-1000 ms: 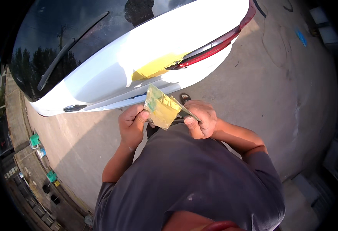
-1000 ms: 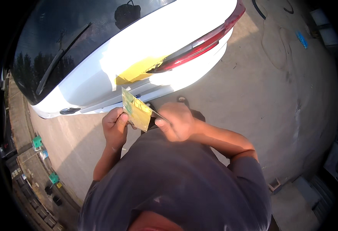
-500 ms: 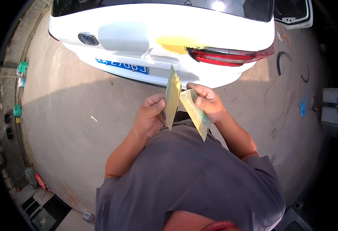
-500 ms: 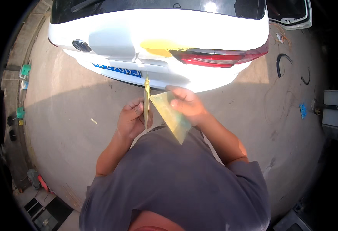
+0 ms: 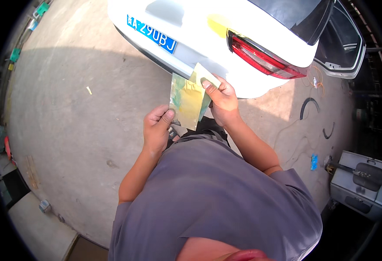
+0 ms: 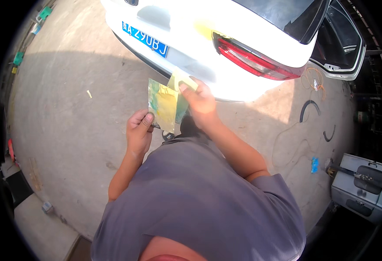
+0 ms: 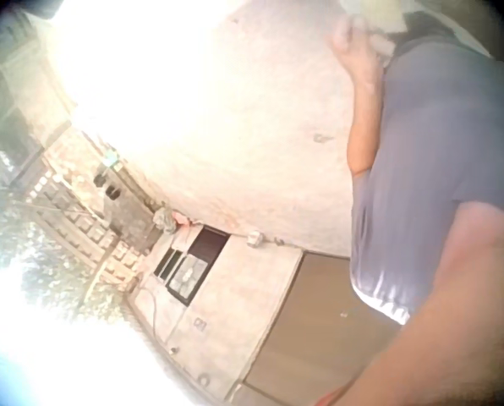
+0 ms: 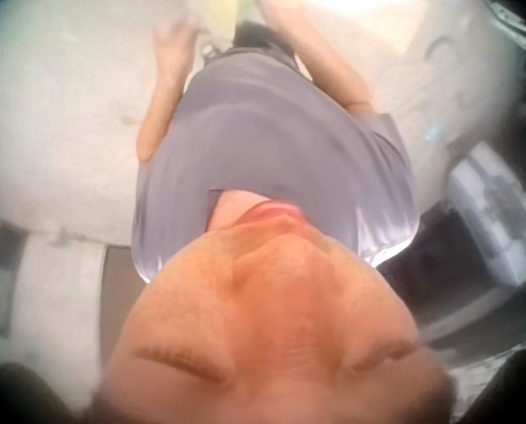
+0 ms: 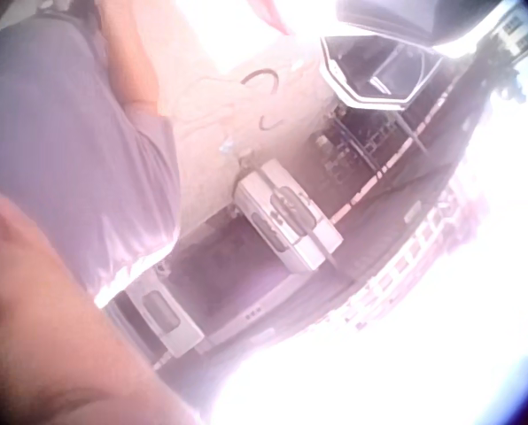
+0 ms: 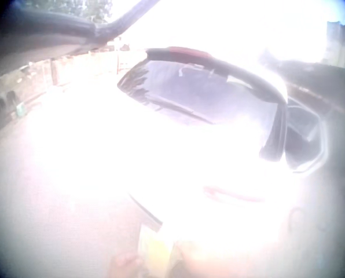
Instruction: The person mixes yellow body filler on a card, then applies it to the rear bumper of a white car using a spreader. They smooth the filler over the damaged area and briefly handle a torque wrench.
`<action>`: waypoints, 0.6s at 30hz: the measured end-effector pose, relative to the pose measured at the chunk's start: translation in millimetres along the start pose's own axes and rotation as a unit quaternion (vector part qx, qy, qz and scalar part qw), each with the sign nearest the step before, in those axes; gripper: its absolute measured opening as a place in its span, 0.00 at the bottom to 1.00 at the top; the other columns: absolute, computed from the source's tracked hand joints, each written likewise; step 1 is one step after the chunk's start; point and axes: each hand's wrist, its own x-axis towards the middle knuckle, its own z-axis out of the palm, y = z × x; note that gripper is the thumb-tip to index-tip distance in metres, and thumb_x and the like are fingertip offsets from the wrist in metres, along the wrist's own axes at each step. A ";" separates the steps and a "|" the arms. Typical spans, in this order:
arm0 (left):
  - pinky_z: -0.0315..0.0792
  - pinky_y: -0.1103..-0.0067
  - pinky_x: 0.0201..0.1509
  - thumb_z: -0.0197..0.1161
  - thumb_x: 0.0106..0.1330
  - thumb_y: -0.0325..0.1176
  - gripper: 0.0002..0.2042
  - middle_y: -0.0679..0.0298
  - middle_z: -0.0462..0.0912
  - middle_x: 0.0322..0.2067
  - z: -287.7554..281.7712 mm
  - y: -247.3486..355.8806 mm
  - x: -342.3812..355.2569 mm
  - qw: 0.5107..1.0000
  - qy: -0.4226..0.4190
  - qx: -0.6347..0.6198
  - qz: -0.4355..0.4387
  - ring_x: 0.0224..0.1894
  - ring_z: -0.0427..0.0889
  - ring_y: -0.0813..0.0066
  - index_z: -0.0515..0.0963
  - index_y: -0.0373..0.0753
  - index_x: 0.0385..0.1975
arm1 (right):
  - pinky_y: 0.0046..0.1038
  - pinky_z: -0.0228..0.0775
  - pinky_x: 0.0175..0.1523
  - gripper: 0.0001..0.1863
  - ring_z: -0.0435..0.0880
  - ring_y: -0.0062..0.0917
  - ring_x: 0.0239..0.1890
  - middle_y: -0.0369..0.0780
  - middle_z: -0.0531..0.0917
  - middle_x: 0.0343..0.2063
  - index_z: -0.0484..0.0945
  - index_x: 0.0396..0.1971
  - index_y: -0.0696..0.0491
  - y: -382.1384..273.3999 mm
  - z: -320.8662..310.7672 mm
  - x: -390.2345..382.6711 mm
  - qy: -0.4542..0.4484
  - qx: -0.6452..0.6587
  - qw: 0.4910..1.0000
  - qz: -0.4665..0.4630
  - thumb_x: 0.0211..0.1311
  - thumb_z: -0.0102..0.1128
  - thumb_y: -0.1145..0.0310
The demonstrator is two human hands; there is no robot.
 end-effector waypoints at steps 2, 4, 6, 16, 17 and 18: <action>0.75 0.79 0.40 0.63 0.71 0.33 0.12 0.61 0.85 0.37 8.5 -2.9 -9.0 0.999 0.036 -0.033 0.013 0.34 0.81 0.76 0.81 0.30 0.44 | 0.23 0.66 0.36 0.10 0.76 0.18 0.30 0.32 0.82 0.31 0.80 0.45 0.59 28.5 5.2 2.7 -0.003 -0.079 0.989 -0.121 0.70 0.61 0.68; 0.75 0.78 0.38 0.63 0.72 0.34 0.11 0.60 0.85 0.37 15.6 -3.8 -12.1 0.994 0.073 -0.073 0.048 0.33 0.81 0.75 0.81 0.30 0.44 | 0.25 0.68 0.38 0.12 0.78 0.23 0.32 0.36 0.83 0.33 0.79 0.47 0.60 31.9 -1.4 -0.8 -0.033 -0.172 0.964 -0.199 0.68 0.62 0.71; 0.75 0.78 0.37 0.63 0.71 0.33 0.11 0.59 0.86 0.36 18.3 -8.1 -5.0 0.994 0.074 -0.062 0.055 0.33 0.82 0.74 0.81 0.31 0.44 | 0.26 0.70 0.41 0.14 0.80 0.30 0.35 0.42 0.84 0.36 0.78 0.49 0.60 9.4 -28.6 5.0 -0.155 -0.289 0.915 -0.235 0.65 0.63 0.73; 0.76 0.78 0.36 0.63 0.70 0.26 0.08 0.60 0.85 0.33 112.3 -42.0 50.4 0.994 -0.013 0.099 0.036 0.32 0.82 0.75 0.83 0.30 0.44 | 0.36 0.71 0.51 0.19 0.82 0.40 0.43 0.47 0.84 0.43 0.79 0.52 0.53 -44.4 -121.8 21.2 -0.356 -0.300 0.881 -0.084 0.70 0.55 0.57; 0.76 0.78 0.36 0.63 0.70 0.28 0.08 0.60 0.85 0.32 115.1 -39.4 57.2 0.990 -0.012 0.135 0.035 0.32 0.82 0.76 0.83 0.30 0.43 | 0.37 0.70 0.55 0.19 0.81 0.42 0.48 0.47 0.83 0.48 0.79 0.55 0.51 -47.2 -129.4 25.5 -0.349 -0.316 0.881 -0.036 0.70 0.54 0.59; 0.76 0.79 0.35 0.63 0.70 0.29 0.09 0.60 0.85 0.32 116.1 -34.2 63.2 0.985 -0.013 0.169 0.032 0.31 0.82 0.76 0.83 0.30 0.41 | 0.36 0.71 0.53 0.20 0.82 0.41 0.45 0.47 0.84 0.46 0.79 0.54 0.53 -41.6 -136.9 30.1 -0.332 -0.339 0.880 -0.029 0.71 0.53 0.57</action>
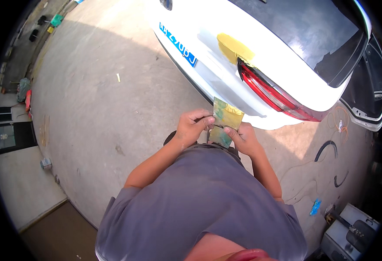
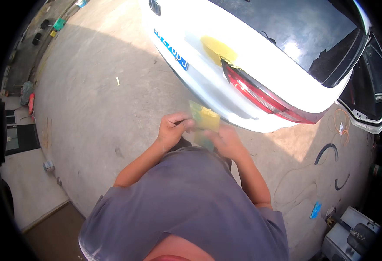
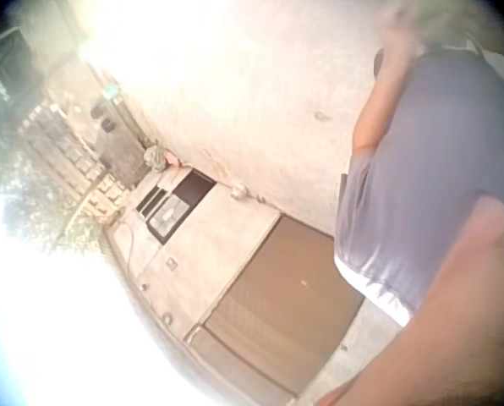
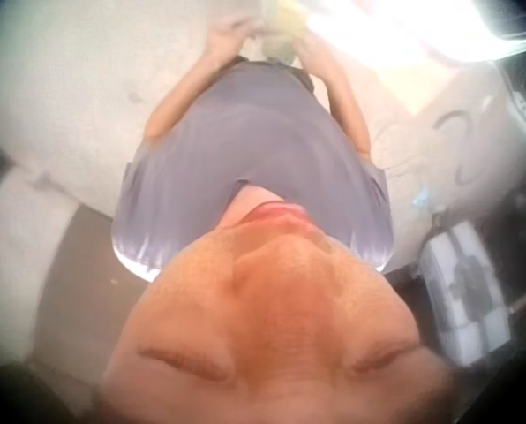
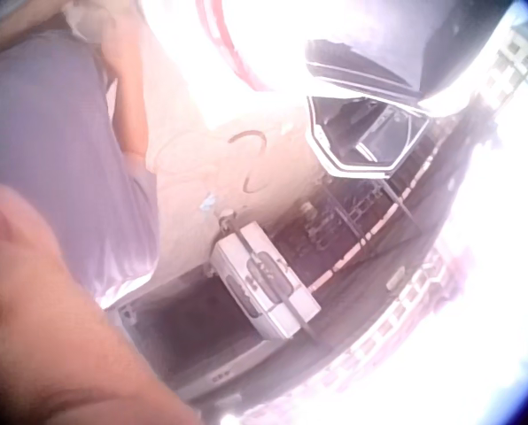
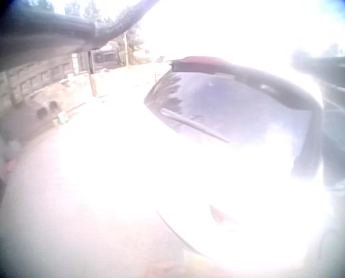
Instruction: The person mixes yellow body filler on a card, then applies it to the rear bumper of a white car using a spreader. They smooth the filler over the damaged area and briefly handle a torque wrench.
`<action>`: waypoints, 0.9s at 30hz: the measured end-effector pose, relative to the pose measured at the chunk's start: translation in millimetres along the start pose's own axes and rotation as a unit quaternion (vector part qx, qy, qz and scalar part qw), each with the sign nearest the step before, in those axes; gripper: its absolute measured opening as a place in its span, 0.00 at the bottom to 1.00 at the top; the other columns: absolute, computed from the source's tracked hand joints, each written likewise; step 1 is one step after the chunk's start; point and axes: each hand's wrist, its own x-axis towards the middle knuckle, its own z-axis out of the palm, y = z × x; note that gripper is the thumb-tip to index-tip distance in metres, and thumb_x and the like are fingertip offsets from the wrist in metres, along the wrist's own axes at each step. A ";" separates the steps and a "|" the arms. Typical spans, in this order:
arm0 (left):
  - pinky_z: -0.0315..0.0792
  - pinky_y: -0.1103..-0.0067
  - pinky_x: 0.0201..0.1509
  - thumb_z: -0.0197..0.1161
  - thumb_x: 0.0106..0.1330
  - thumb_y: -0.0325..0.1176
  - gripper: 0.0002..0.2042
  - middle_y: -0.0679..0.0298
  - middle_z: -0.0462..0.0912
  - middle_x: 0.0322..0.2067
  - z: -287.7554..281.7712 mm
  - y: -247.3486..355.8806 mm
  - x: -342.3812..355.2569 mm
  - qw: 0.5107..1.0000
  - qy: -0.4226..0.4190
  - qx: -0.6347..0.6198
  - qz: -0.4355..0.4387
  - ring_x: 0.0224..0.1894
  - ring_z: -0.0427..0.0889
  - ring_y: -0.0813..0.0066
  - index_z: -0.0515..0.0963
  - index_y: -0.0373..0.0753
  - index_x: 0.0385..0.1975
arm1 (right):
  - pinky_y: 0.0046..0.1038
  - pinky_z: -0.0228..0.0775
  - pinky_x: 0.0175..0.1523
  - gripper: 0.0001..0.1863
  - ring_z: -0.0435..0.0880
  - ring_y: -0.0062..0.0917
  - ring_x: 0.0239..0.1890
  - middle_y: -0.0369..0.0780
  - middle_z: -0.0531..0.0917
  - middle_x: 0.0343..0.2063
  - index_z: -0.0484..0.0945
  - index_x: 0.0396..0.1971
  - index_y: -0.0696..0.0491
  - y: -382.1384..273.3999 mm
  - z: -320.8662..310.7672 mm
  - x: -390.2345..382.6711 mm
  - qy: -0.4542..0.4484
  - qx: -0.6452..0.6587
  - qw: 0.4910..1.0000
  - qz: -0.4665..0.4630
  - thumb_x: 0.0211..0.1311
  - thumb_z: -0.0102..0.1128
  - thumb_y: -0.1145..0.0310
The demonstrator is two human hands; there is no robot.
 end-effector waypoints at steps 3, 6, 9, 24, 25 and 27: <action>0.76 0.78 0.36 0.63 0.71 0.34 0.11 0.59 0.86 0.30 -27.6 -18.5 38.8 0.989 0.077 -0.109 -0.056 0.33 0.83 0.73 0.83 0.31 0.36 | 0.36 0.72 0.51 0.19 0.82 0.43 0.43 0.49 0.84 0.43 0.78 0.52 0.57 -3.2 -15.9 8.1 0.015 0.004 0.998 0.055 0.71 0.53 0.59; 0.79 0.71 0.44 0.53 0.77 0.46 0.24 0.49 0.84 0.45 -98.5 -60.4 121.2 0.967 0.060 -0.212 -0.125 0.42 0.84 0.63 0.74 0.25 0.52 | 0.33 0.72 0.41 0.19 0.80 0.37 0.31 0.50 0.82 0.29 0.79 0.44 0.60 11.9 -7.4 27.6 0.137 -0.025 0.990 -0.023 0.73 0.55 0.57; 0.72 0.62 0.62 0.44 0.78 0.55 0.35 0.41 0.71 0.62 -153.6 -95.1 224.7 0.950 0.038 -0.272 -0.150 0.59 0.76 0.53 0.60 0.22 0.65 | 0.34 0.71 0.40 0.17 0.79 0.42 0.30 0.51 0.81 0.29 0.79 0.44 0.60 23.1 13.6 48.1 0.170 -0.117 0.978 0.018 0.72 0.55 0.59; 0.46 0.57 0.78 0.34 0.73 0.67 0.43 0.52 0.56 0.73 -272.4 -87.1 438.3 0.798 0.134 -0.543 -0.224 0.76 0.53 0.55 0.55 0.32 0.72 | 0.34 0.72 0.35 0.10 0.80 0.40 0.28 0.49 0.80 0.28 0.81 0.42 0.58 -73.5 179.7 138.9 0.361 -0.046 0.904 0.223 0.68 0.58 0.68; 0.46 0.57 0.78 0.33 0.73 0.67 0.43 0.53 0.55 0.74 -276.1 -83.0 442.4 0.797 0.130 -0.542 -0.232 0.76 0.52 0.55 0.55 0.32 0.72 | 0.34 0.72 0.34 0.11 0.78 0.39 0.27 0.48 0.80 0.28 0.81 0.42 0.58 -76.1 187.8 137.7 0.385 -0.036 0.895 0.221 0.69 0.59 0.67; 0.46 0.57 0.78 0.29 0.72 0.69 0.45 0.52 0.54 0.74 -280.0 -77.8 444.0 0.808 0.109 -0.516 -0.262 0.77 0.52 0.54 0.56 0.31 0.71 | 0.34 0.70 0.33 0.11 0.76 0.38 0.25 0.48 0.79 0.26 0.81 0.41 0.58 -89.0 202.7 133.5 0.423 -0.033 0.877 0.223 0.70 0.59 0.65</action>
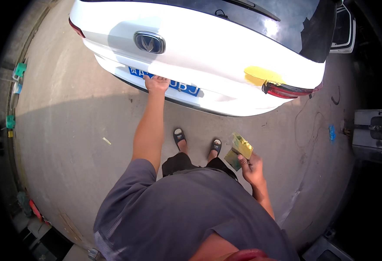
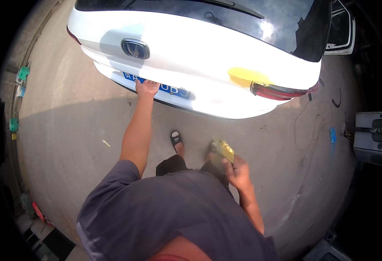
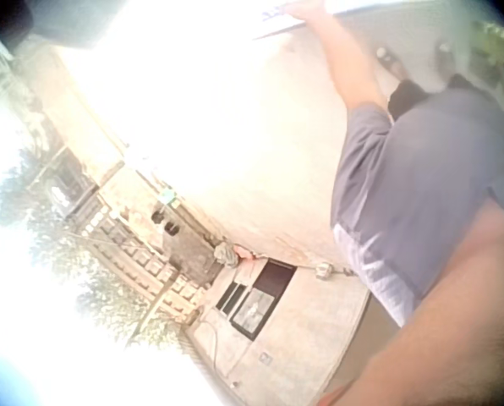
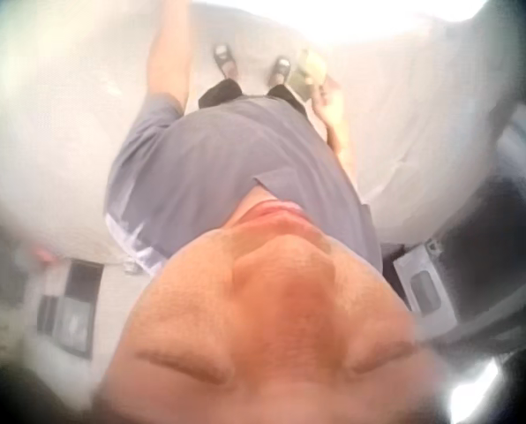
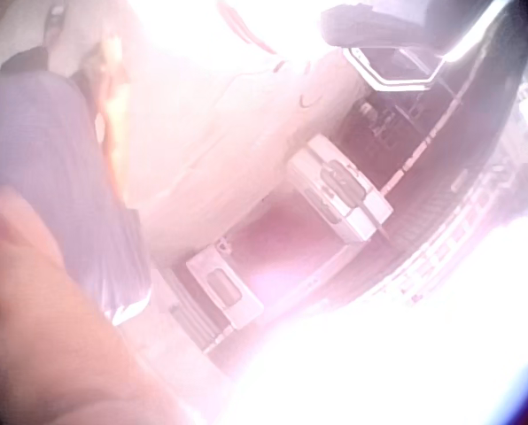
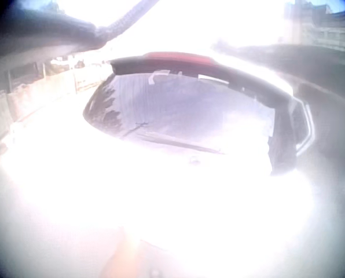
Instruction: The person mixes yellow body filler on a card, then applies it to the rear bumper of a white car using a spreader. They smooth the filler over the damaged area and briefly handle a torque wrench.
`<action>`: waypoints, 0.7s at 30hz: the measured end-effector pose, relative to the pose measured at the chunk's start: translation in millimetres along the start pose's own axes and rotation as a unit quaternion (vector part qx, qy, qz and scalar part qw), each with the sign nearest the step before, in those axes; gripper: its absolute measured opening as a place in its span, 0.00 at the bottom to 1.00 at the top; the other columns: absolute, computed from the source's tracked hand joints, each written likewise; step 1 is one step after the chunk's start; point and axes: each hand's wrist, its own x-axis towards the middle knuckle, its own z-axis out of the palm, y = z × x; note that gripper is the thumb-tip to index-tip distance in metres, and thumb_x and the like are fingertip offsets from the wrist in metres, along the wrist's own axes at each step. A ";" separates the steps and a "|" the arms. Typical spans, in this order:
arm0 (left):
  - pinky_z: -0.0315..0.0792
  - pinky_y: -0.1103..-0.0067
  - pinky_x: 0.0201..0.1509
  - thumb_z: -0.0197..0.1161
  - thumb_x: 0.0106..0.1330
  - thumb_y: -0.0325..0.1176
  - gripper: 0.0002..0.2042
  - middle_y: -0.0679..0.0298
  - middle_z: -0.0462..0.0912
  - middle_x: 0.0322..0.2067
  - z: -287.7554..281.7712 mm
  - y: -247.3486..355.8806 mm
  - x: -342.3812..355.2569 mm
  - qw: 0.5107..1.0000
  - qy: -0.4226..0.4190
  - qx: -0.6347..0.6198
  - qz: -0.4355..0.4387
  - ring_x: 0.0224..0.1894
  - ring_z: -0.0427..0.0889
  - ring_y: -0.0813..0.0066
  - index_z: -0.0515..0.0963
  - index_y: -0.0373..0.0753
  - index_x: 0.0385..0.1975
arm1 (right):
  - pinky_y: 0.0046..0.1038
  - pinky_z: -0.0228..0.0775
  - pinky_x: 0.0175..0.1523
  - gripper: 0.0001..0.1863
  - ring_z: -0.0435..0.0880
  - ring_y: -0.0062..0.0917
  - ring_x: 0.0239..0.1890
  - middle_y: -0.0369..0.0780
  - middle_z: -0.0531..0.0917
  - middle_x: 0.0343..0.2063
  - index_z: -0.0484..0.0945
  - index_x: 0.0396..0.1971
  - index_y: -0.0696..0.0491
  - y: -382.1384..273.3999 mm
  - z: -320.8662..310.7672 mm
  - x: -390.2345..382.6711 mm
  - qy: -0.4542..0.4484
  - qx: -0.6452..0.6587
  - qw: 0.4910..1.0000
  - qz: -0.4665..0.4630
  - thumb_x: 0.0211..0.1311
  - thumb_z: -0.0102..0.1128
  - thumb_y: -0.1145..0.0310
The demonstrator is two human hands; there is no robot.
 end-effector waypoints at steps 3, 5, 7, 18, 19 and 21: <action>0.52 0.59 0.77 0.28 0.70 0.72 0.47 0.52 0.56 0.73 -0.1 -0.7 4.5 0.998 -0.052 -0.009 -0.031 0.76 0.55 0.55 0.58 0.30 0.70 | 0.32 0.68 0.30 0.12 0.74 0.35 0.23 0.47 0.79 0.26 0.81 0.40 0.58 -10.8 2.0 -25.0 0.051 -0.013 0.999 0.008 0.71 0.58 0.64; 0.53 0.56 0.76 0.29 0.70 0.71 0.47 0.52 0.57 0.73 -0.8 3.6 6.6 1.000 -0.021 0.008 -0.004 0.75 0.56 0.54 0.57 0.31 0.71 | 0.32 0.67 0.29 0.12 0.73 0.34 0.22 0.46 0.78 0.25 0.81 0.39 0.58 -8.6 3.8 -45.4 0.065 -0.026 0.997 0.017 0.71 0.59 0.64; 0.53 0.54 0.76 0.30 0.71 0.70 0.45 0.52 0.56 0.73 1.7 2.3 5.3 1.000 -0.017 0.001 -0.003 0.75 0.56 0.53 0.56 0.31 0.71 | 0.32 0.66 0.28 0.13 0.72 0.33 0.20 0.46 0.77 0.23 0.80 0.36 0.59 -2.7 7.1 -64.9 0.117 -0.026 0.992 0.026 0.71 0.59 0.63; 0.54 0.52 0.75 0.39 0.74 0.62 0.40 0.50 0.59 0.71 -2.5 14.9 -35.1 0.996 -0.023 0.070 0.043 0.74 0.58 0.53 0.57 0.30 0.70 | 0.30 0.63 0.26 0.23 0.65 0.23 0.19 0.41 0.70 0.15 0.75 0.30 0.63 106.5 29.3 -130.7 0.348 0.032 0.929 0.120 0.71 0.59 0.54; 0.53 0.51 0.75 0.40 0.74 0.62 0.40 0.49 0.59 0.71 -0.5 16.4 -44.4 0.996 -0.017 0.069 0.055 0.74 0.58 0.52 0.56 0.29 0.71 | 0.30 0.63 0.26 0.23 0.65 0.23 0.20 0.41 0.69 0.15 0.76 0.31 0.63 115.6 33.2 -130.9 0.358 0.040 0.925 0.120 0.71 0.59 0.54; 0.51 0.49 0.75 0.41 0.74 0.60 0.40 0.47 0.58 0.71 7.4 16.4 -62.0 0.995 -0.010 0.065 0.072 0.74 0.57 0.50 0.55 0.28 0.71 | 0.29 0.63 0.27 0.23 0.65 0.22 0.20 0.40 0.69 0.15 0.76 0.33 0.63 140.3 47.0 -137.4 0.378 0.048 0.916 0.126 0.72 0.59 0.54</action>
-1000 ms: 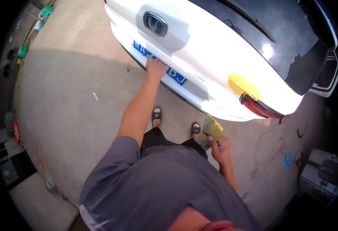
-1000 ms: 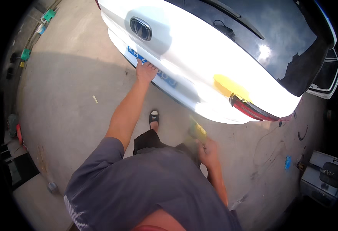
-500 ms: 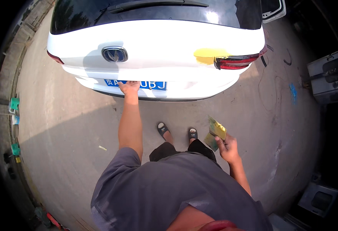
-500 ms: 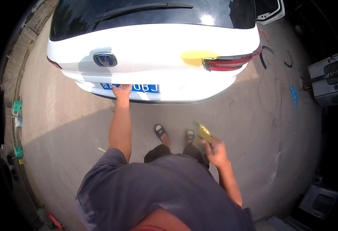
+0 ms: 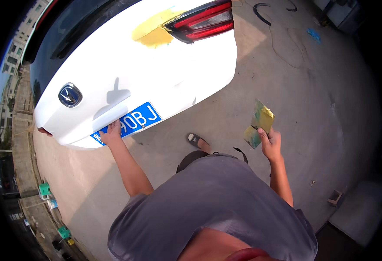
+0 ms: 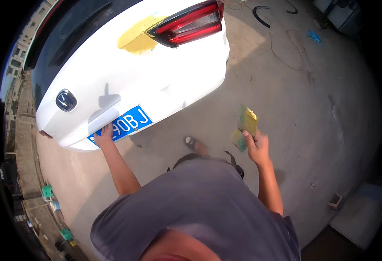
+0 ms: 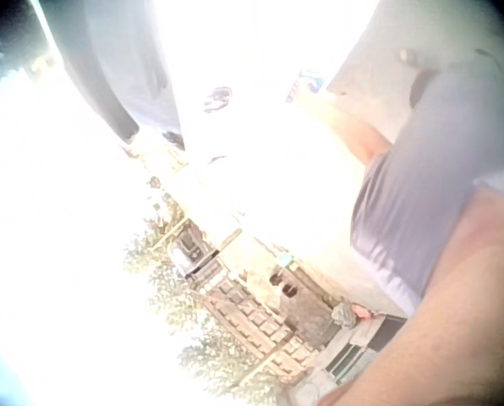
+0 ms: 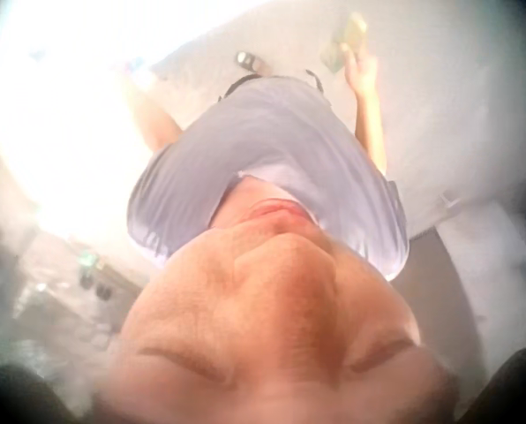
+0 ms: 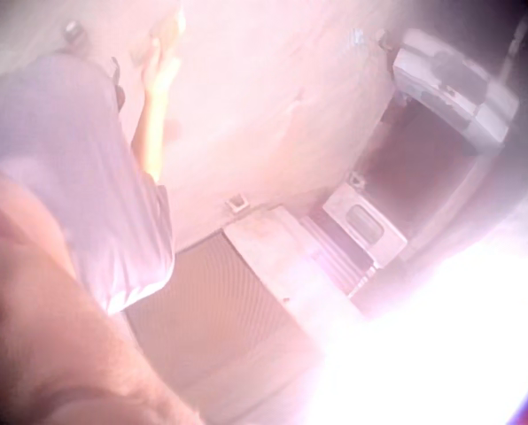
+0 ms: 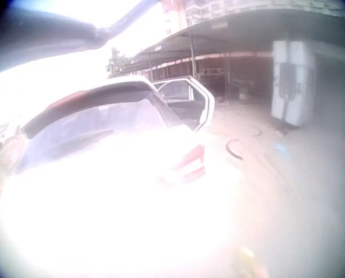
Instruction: The person mixes yellow body filler on a card, then applies it to the rear bumper of a white car using a spreader. They smooth the filler over the damaged area and briefly handle a torque wrench.
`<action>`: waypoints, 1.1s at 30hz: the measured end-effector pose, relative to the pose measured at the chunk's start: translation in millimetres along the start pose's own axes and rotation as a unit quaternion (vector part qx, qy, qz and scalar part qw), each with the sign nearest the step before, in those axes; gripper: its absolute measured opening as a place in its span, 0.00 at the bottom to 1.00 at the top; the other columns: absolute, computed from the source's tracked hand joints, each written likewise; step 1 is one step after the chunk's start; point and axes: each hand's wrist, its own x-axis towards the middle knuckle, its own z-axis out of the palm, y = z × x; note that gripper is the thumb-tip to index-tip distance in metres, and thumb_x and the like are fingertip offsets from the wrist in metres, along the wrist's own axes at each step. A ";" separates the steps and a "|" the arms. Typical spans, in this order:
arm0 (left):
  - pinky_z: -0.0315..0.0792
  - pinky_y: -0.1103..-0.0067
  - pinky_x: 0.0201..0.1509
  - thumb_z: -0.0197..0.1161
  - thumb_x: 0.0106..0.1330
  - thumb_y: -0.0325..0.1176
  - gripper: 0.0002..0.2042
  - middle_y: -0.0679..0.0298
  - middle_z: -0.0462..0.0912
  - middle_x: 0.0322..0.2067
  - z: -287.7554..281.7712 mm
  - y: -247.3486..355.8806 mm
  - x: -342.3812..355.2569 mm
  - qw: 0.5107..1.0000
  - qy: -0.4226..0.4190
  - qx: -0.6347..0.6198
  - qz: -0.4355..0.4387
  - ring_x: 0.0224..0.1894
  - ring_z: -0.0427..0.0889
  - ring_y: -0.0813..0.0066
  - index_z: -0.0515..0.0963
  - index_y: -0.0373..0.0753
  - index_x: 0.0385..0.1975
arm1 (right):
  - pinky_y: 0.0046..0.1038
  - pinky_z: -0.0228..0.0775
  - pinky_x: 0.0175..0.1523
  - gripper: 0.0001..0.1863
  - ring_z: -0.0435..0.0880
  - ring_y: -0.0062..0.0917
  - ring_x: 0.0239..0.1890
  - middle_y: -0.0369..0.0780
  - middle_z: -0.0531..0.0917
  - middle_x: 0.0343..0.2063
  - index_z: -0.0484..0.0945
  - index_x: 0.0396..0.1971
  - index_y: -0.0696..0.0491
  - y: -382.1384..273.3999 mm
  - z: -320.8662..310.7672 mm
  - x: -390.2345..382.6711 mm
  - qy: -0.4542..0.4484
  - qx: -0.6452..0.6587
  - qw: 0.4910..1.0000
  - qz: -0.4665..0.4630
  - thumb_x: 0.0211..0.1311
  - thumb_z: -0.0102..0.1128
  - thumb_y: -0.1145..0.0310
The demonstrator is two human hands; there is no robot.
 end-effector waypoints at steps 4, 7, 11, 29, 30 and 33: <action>0.47 0.45 0.75 0.42 0.74 0.56 0.39 0.44 0.56 0.72 5.4 20.8 7.9 0.997 -0.074 0.021 0.023 0.75 0.54 0.45 0.52 0.25 0.71 | 0.28 0.64 0.28 0.22 0.66 0.19 0.22 0.39 0.70 0.16 0.78 0.34 0.63 76.4 27.6 -8.8 0.015 0.043 0.998 0.031 0.72 0.59 0.55; 0.46 0.44 0.75 0.44 0.75 0.51 0.38 0.42 0.53 0.72 24.9 17.6 -2.2 0.993 -0.111 0.018 0.024 0.75 0.50 0.41 0.49 0.23 0.71 | 0.28 0.64 0.29 0.21 0.67 0.17 0.24 0.39 0.72 0.17 0.79 0.34 0.63 129.8 43.4 -23.5 0.028 0.079 0.992 0.094 0.71 0.60 0.55; 0.44 0.43 0.76 0.46 0.75 0.48 0.39 0.42 0.49 0.73 37.9 20.1 -11.3 0.981 -0.177 0.066 0.054 0.76 0.44 0.40 0.44 0.21 0.72 | 0.27 0.65 0.30 0.22 0.68 0.16 0.25 0.37 0.75 0.19 0.80 0.35 0.64 205.0 65.8 -23.4 0.028 0.128 0.982 0.138 0.71 0.60 0.55; 0.74 0.77 0.52 0.65 0.67 0.25 0.11 0.53 0.82 0.48 -125.4 -223.2 -217.4 0.405 -0.592 0.692 0.080 0.48 0.81 0.68 0.81 0.28 0.47 | 0.30 0.72 0.37 0.22 0.77 0.21 0.28 0.39 0.82 0.24 0.83 0.46 0.59 156.5 99.0 12.4 -0.247 0.260 0.931 0.065 0.71 0.59 0.53; 0.72 0.77 0.56 0.65 0.66 0.25 0.13 0.54 0.80 0.51 -144.7 -242.0 -207.9 0.430 -0.573 0.696 0.039 0.51 0.79 0.69 0.81 0.29 0.49 | 0.31 0.73 0.37 0.22 0.78 0.23 0.27 0.39 0.82 0.24 0.83 0.47 0.57 153.1 107.3 16.3 -0.271 0.258 0.926 0.048 0.71 0.59 0.53; 0.75 0.77 0.53 0.66 0.63 0.18 0.12 0.60 0.77 0.51 -187.6 -264.2 -180.6 0.535 -0.564 0.629 0.019 0.51 0.78 0.73 0.82 0.31 0.47 | 0.33 0.73 0.41 0.23 0.79 0.26 0.29 0.44 0.83 0.26 0.83 0.47 0.57 145.4 118.6 28.1 -0.331 0.272 0.903 -0.030 0.71 0.58 0.51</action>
